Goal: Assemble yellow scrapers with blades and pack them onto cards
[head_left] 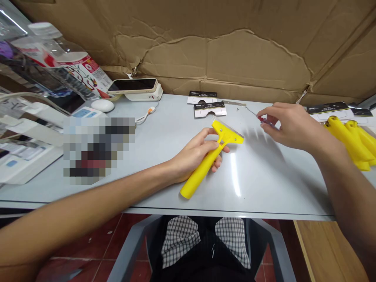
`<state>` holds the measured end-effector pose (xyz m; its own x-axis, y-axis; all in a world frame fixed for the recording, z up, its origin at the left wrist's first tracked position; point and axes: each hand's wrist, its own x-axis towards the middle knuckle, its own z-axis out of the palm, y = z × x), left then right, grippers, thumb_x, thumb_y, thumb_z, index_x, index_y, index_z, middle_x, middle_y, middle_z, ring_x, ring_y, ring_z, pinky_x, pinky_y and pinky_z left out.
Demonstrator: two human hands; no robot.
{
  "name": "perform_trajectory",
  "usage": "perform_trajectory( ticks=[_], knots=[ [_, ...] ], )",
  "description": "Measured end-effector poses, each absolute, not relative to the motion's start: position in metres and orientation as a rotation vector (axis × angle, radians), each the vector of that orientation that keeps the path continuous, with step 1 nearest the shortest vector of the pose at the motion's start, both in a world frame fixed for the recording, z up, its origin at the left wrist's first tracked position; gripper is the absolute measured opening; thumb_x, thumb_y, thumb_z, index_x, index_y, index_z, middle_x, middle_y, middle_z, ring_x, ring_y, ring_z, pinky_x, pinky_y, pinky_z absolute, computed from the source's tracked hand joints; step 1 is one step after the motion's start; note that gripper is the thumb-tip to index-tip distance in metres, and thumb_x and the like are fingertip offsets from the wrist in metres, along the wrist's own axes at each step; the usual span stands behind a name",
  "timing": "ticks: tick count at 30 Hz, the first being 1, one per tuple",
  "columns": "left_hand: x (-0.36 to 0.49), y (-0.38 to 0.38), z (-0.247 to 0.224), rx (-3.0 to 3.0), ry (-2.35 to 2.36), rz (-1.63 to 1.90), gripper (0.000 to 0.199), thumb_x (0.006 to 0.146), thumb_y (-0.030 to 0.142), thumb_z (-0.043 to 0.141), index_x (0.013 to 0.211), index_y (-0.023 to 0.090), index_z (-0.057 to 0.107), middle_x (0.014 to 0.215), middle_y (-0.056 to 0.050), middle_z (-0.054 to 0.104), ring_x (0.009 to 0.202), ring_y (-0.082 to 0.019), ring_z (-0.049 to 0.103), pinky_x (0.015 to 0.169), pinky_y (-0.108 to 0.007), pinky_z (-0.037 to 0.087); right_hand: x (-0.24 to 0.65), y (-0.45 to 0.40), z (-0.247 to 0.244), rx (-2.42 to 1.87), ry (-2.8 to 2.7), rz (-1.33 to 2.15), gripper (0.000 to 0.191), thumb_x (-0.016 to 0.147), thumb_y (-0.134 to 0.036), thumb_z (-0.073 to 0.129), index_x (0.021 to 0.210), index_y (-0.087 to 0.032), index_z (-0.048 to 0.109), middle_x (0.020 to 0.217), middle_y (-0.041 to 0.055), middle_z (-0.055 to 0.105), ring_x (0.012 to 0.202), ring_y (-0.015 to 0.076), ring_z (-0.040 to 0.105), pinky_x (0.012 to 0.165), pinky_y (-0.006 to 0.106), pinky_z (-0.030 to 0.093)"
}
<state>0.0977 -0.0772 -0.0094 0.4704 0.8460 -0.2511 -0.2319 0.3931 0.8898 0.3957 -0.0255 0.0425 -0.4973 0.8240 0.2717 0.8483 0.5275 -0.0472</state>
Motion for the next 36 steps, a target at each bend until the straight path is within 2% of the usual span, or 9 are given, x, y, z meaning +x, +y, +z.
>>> perform_trajectory(
  ticks=[4,7,10,14,18,23,28,33,36],
  knots=[
    [0.098,-0.076,-0.011,0.926,0.782,0.792,0.023,0.101,0.023,0.066,0.122,0.016,0.062,0.096,-0.01,0.077,0.063,-0.016,0.068,0.059,-0.031,0.056,0.409,-0.008,0.035,-1.901,-2.412,-0.198,0.031,0.092,-0.027,0.065,0.119,-0.023,0.08,0.101,0.0115,0.083,0.09,0.0348,0.072,0.067,0.042,0.047],
    [0.099,-0.076,-0.014,0.922,0.808,0.804,0.023,0.099,0.025,0.072,0.12,0.015,0.068,0.098,-0.012,0.078,0.067,-0.015,0.067,0.062,-0.03,0.054,0.419,0.006,0.029,-2.14,-2.42,-0.108,0.038,0.097,-0.036,0.06,0.129,-0.025,0.078,0.113,0.013,0.083,0.104,0.0398,0.073,0.076,0.047,0.051],
    [0.099,-0.076,-0.015,0.914,0.835,0.835,0.022,0.099,0.027,0.076,0.116,0.013,0.074,0.107,-0.016,0.081,0.073,-0.015,0.066,0.066,-0.029,0.053,0.429,0.016,0.024,-2.241,-2.419,-0.031,0.043,0.098,-0.04,0.059,0.136,-0.027,0.077,0.122,0.013,0.083,0.112,0.0404,0.072,0.086,0.05,0.053],
    [0.098,-0.076,-0.014,0.957,0.811,0.861,0.02,0.102,0.029,0.073,0.111,0.012,0.08,0.117,-0.017,0.082,0.078,-0.015,0.061,0.071,-0.03,0.05,0.437,0.022,0.019,-2.267,-2.426,-0.027,0.043,0.1,-0.043,0.057,0.135,-0.028,0.077,0.121,0.0122,0.083,0.113,0.0387,0.072,0.09,0.05,0.052],
    [0.096,-0.072,-0.014,0.955,0.793,0.899,0.021,0.104,0.026,0.071,0.118,0.014,0.081,0.122,-0.016,0.083,0.082,-0.016,0.063,0.07,-0.028,0.046,0.439,0.022,0.019,-2.261,-2.422,-0.017,0.044,0.102,-0.045,0.054,0.137,-0.028,0.076,0.119,0.0105,0.083,0.113,0.0388,0.072,0.09,0.05,0.053],
    [0.096,-0.065,-0.02,0.879,0.72,0.964,0.02,0.098,0.02,0.078,0.117,0.013,0.081,0.116,-0.016,0.081,0.112,-0.023,0.072,0.094,-0.03,0.055,0.435,0.018,0.023,-2.259,-2.424,0.015,0.048,0.104,-0.049,0.052,0.141,-0.027,0.074,0.124,0.0128,0.082,0.117,0.0418,0.071,0.09,0.054,0.054],
    [0.095,-0.062,-0.024,0.886,0.693,0.983,0.017,0.093,0.022,0.086,0.107,0.014,0.081,0.116,-0.014,0.078,0.107,-0.021,0.072,0.097,-0.032,0.057,0.431,0.013,0.025,-2.245,-2.385,-0.027,0.053,0.104,-0.054,0.054,0.144,-0.024,0.072,0.125,0.0155,0.082,0.121,0.0445,0.07,0.089,0.055,0.055],
    [0.094,-0.061,-0.024,0.91,0.712,0.956,0.021,0.09,0.027,0.089,0.106,0.016,0.083,0.118,-0.012,0.079,0.114,-0.024,0.07,0.101,-0.037,0.056,0.43,0.014,0.024,-2.269,-2.411,-0.047,0.045,0.106,-0.053,0.057,0.137,-0.027,0.074,0.12,0.0092,0.083,0.114,0.037,0.072,0.091,0.05,0.053],
    [0.094,-0.061,-0.026,0.925,0.712,0.952,0.025,0.088,0.031,0.092,0.107,0.018,0.084,0.119,-0.012,0.08,0.116,-0.026,0.069,0.103,-0.04,0.056,0.429,0.013,0.023,-2.245,-2.397,-0.073,0.047,0.105,-0.053,0.059,0.14,-0.025,0.073,0.12,0.0085,0.083,0.114,0.0373,0.072,0.09,0.05,0.053]
  ],
)
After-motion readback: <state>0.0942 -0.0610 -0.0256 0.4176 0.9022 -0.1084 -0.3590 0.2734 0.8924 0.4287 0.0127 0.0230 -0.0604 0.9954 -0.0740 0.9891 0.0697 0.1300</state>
